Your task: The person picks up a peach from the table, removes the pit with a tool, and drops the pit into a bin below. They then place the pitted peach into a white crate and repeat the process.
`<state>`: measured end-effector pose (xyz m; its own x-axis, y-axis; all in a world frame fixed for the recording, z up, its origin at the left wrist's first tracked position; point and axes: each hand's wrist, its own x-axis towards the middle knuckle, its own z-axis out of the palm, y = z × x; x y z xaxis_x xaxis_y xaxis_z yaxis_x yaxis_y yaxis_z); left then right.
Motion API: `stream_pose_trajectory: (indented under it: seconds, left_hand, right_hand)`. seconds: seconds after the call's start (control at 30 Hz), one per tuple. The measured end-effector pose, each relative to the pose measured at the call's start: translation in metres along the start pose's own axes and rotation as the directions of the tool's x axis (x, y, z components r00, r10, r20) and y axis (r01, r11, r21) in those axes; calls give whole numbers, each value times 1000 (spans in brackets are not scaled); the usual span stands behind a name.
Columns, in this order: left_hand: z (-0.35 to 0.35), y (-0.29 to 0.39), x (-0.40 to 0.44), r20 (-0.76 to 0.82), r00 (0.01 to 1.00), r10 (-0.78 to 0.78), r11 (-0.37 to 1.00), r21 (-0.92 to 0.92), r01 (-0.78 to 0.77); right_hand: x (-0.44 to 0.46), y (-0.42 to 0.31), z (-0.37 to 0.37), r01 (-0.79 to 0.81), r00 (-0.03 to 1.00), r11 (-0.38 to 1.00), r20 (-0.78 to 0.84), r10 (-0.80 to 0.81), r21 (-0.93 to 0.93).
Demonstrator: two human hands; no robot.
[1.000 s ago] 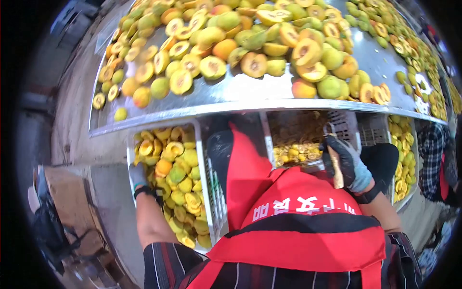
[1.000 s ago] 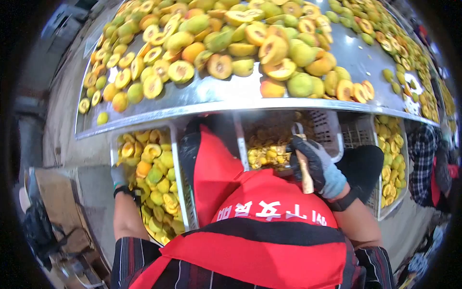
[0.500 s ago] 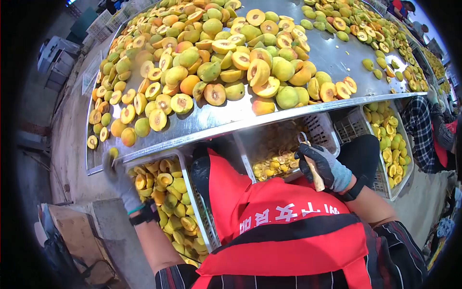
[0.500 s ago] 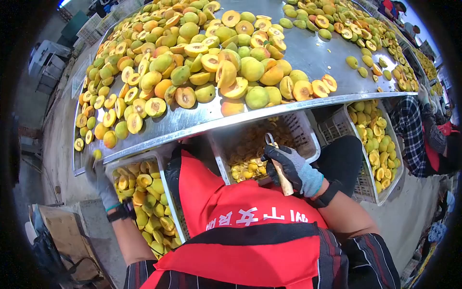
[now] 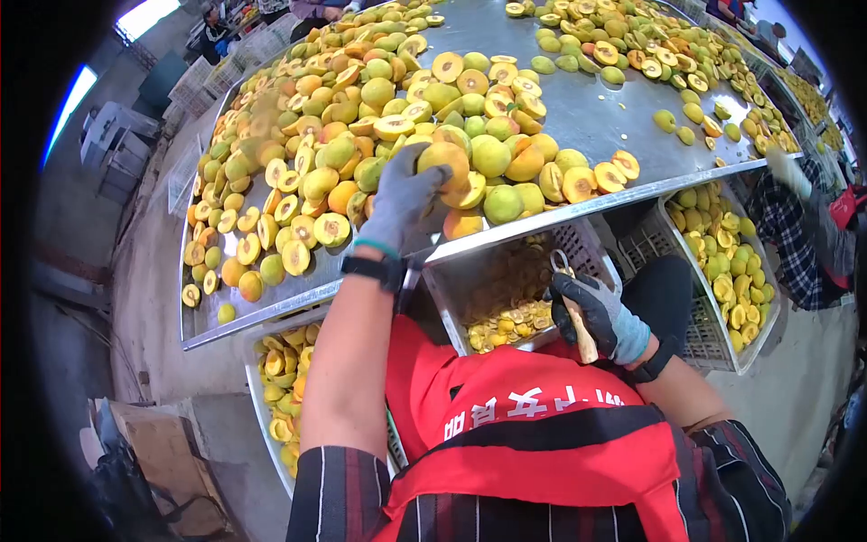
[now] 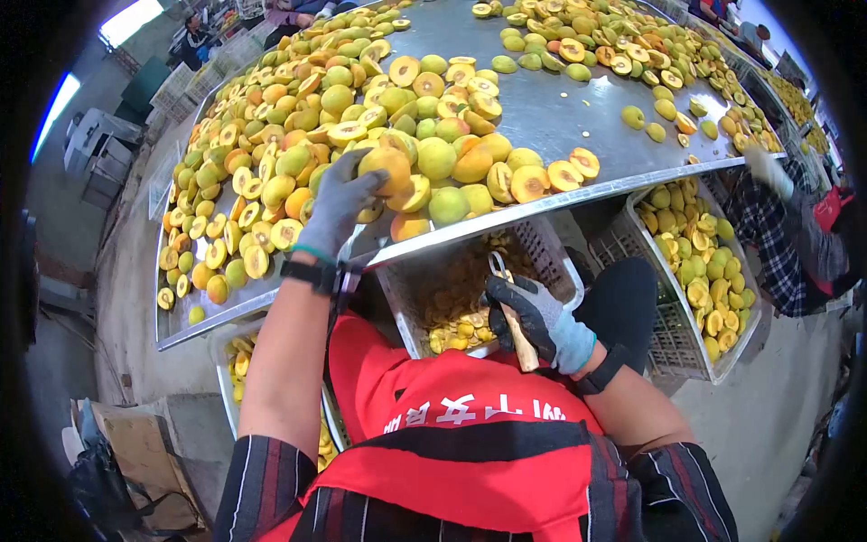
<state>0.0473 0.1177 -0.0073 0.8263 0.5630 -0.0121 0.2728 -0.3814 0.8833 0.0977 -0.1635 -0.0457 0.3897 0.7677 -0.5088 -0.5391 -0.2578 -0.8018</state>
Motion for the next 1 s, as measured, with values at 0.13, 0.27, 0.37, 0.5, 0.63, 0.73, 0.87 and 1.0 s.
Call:
stream_pose_trajectory:
  seconds: [0.13, 0.27, 0.37, 0.5, 0.63, 0.73, 0.87, 1.0]
  left_hand:
    - [8, 7, -49, 194, 973, 122, 644, -762, 72]
    - [24, 20, -95, 279, 909, 310, 849, -511, -133]
    - [29, 15, -110, 201, 873, 444, 862, -362, -355]
    - [60, 24, -124, -95, 961, 258, 331, -926, -181]
    - [66, 27, -128, -20, 1000, -17, -8, -1000, -20]
    - [62, 20, -128, 215, 976, -26, -28, -976, 214]
    - [66, 19, -132, -193, 981, 4, 733, -667, -134]
    - [65, 32, -135, -98, 983, 157, 274, -952, -139]
  right_hand:
    - [15, -20, 3, 95, 979, 974, 155, -128, 204]
    - [14, -50, 41, 11, 974, 873, 194, -121, 487]
    - [20, -35, 32, 124, 948, 888, 210, -237, 443]
    - [15, -26, 33, 291, 935, 947, 167, -312, 138]
    - [13, -23, 39, 506, 861, 819, 101, -498, -272]
    - [11, -22, 40, 643, 746, 652, 134, -652, -402]
    - [9, -26, 43, 392, 917, 920, 81, -390, -9]
    - [6, -23, 44, 326, 945, 939, 32, -325, -112]
